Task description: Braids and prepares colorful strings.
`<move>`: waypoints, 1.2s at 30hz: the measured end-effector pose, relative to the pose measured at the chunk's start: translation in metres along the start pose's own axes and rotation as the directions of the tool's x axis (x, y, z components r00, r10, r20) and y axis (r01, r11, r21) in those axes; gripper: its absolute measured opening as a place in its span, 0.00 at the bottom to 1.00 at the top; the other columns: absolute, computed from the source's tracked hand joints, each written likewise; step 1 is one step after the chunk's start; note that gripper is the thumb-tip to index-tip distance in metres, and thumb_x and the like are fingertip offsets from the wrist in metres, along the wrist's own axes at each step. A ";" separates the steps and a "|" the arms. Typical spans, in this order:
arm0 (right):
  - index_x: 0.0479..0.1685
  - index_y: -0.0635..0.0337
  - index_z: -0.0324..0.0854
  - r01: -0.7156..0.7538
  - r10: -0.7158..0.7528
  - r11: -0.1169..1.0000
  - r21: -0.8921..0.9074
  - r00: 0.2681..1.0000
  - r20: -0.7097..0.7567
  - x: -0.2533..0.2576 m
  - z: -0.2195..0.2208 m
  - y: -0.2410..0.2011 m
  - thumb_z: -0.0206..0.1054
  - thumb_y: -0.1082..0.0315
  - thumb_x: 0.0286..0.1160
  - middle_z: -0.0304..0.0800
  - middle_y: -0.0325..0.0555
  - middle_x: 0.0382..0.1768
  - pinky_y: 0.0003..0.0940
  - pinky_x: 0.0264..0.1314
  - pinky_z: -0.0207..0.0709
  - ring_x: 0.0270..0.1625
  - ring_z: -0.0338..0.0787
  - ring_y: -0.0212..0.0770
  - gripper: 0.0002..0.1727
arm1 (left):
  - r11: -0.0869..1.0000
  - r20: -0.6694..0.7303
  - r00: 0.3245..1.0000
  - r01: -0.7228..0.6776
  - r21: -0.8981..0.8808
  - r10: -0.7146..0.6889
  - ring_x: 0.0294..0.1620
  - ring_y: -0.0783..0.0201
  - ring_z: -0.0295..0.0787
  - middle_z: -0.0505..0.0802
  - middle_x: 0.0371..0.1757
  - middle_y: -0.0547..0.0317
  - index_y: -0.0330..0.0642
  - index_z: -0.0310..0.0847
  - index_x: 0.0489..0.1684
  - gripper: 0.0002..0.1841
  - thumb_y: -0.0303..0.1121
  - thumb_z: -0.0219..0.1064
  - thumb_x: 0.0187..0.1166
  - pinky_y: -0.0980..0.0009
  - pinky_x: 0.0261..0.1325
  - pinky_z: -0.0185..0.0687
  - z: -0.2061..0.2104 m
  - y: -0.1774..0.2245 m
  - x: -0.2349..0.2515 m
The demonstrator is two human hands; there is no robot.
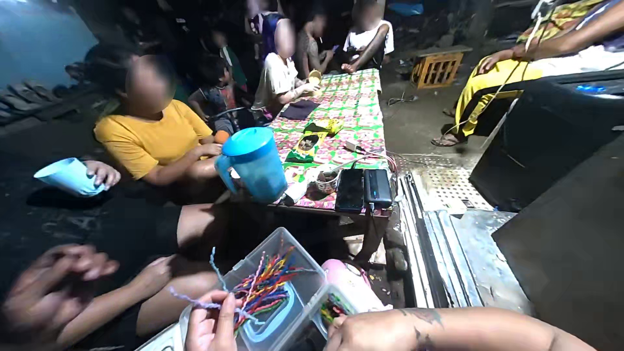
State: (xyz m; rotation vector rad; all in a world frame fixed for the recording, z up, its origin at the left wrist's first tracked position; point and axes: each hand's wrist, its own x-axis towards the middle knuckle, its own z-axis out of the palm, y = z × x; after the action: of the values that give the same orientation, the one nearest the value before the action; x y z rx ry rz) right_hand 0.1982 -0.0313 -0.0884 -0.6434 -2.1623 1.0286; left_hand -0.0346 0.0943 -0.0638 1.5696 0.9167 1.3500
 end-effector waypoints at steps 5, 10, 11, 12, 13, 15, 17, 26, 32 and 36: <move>0.63 0.72 0.78 0.121 0.076 0.897 0.426 0.906 -0.417 0.016 0.008 -0.004 0.51 0.59 0.92 0.87 0.46 0.56 0.32 0.68 0.77 0.60 0.85 0.30 0.22 | 0.995 0.040 0.998 0.057 -0.079 -0.054 0.33 0.78 0.92 0.91 0.34 0.78 0.45 0.69 0.52 0.10 0.19 0.52 0.84 0.76 0.43 0.91 0.003 -0.002 0.000; 0.94 0.63 0.26 0.028 0.310 0.718 0.696 0.882 -0.354 0.043 -0.006 -0.008 0.63 0.32 0.70 0.56 0.59 0.88 0.39 0.83 0.66 0.83 0.70 0.37 0.65 | 0.997 0.107 0.994 0.022 -0.080 -0.013 0.29 0.81 0.87 0.88 0.34 0.82 0.46 0.70 0.55 0.11 0.20 0.53 0.84 0.79 0.37 0.89 0.008 -0.004 -0.001; 0.94 0.62 0.23 0.036 0.305 0.702 0.711 0.888 -0.345 0.045 -0.007 -0.004 0.66 0.37 0.68 0.53 0.60 0.89 0.40 0.84 0.66 0.84 0.68 0.39 0.66 | 0.997 0.117 0.993 0.025 -0.073 -0.016 0.30 0.82 0.86 0.88 0.35 0.82 0.47 0.71 0.56 0.11 0.21 0.53 0.84 0.79 0.38 0.88 0.009 -0.005 0.000; 0.94 0.62 0.25 0.030 0.323 0.690 0.724 0.881 -0.344 0.046 -0.005 -0.001 0.66 0.41 0.68 0.58 0.57 0.87 0.37 0.78 0.70 0.79 0.73 0.36 0.64 | 0.997 0.112 0.993 0.042 -0.069 -0.034 0.31 0.82 0.86 0.88 0.35 0.82 0.47 0.71 0.54 0.10 0.21 0.54 0.84 0.79 0.39 0.87 0.010 -0.005 0.000; 0.94 0.61 0.31 0.028 0.349 0.681 0.732 0.866 -0.358 0.048 -0.003 0.002 0.67 0.41 0.67 0.67 0.50 0.79 0.30 0.64 0.76 0.66 0.79 0.29 0.61 | 0.997 0.100 0.994 0.056 -0.060 -0.049 0.32 0.83 0.86 0.87 0.36 0.82 0.47 0.71 0.53 0.10 0.21 0.54 0.83 0.79 0.40 0.87 0.013 -0.005 0.000; 0.92 0.61 0.37 0.044 0.353 0.662 0.748 0.862 -0.363 0.048 -0.003 0.006 0.69 0.37 0.65 0.76 0.39 0.60 0.23 0.44 0.77 0.44 0.80 0.23 0.61 | 0.997 0.099 0.993 0.066 -0.043 -0.061 0.35 0.83 0.85 0.86 0.40 0.81 0.45 0.71 0.53 0.09 0.21 0.56 0.83 0.79 0.43 0.87 0.016 -0.004 0.000; 0.88 0.60 0.45 0.027 0.351 0.655 0.755 0.874 -0.336 0.043 -0.007 -0.002 0.69 0.37 0.65 0.78 0.32 0.48 0.21 0.35 0.74 0.35 0.78 0.21 0.56 | 0.998 0.103 0.994 0.051 -0.033 -0.047 0.34 0.84 0.85 0.87 0.38 0.82 0.45 0.72 0.53 0.09 0.21 0.56 0.82 0.80 0.42 0.86 0.018 -0.005 0.000; 0.78 0.48 0.74 0.502 0.173 0.084 0.861 0.843 -0.509 0.021 -0.024 0.031 0.71 0.44 0.64 0.88 0.42 0.50 0.30 0.42 0.83 0.41 0.89 0.36 0.38 | 0.997 0.192 0.981 0.048 -0.065 -0.035 0.27 0.80 0.86 0.88 0.33 0.79 0.44 0.73 0.53 0.11 0.18 0.53 0.83 0.80 0.34 0.87 0.023 -0.009 -0.001; 0.84 0.51 0.69 0.564 0.018 -0.039 0.825 0.826 -0.564 0.000 -0.062 0.041 0.76 0.34 0.54 0.88 0.45 0.49 0.36 0.37 0.87 0.36 0.90 0.43 0.53 | 0.999 0.239 0.970 0.034 -0.013 -0.030 0.29 0.83 0.85 0.89 0.35 0.81 0.46 0.73 0.53 0.12 0.18 0.54 0.83 0.83 0.34 0.86 0.028 -0.004 -0.005; 0.84 0.48 0.70 0.601 -0.025 -0.005 0.799 0.799 -0.601 -0.009 -0.072 0.042 0.76 0.31 0.50 0.89 0.43 0.45 0.38 0.36 0.88 0.35 0.91 0.42 0.54 | 1.000 0.286 0.958 0.024 -0.003 -0.023 0.31 0.83 0.86 0.89 0.38 0.82 0.49 0.75 0.52 0.12 0.18 0.55 0.82 0.83 0.37 0.87 0.028 -0.004 -0.007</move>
State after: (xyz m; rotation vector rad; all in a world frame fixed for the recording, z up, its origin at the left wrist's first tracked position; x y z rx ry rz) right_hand 0.2627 0.0223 -0.0905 0.3649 -0.6323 1.5598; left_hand -0.0077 0.0856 -0.0714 1.6901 0.7489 1.0715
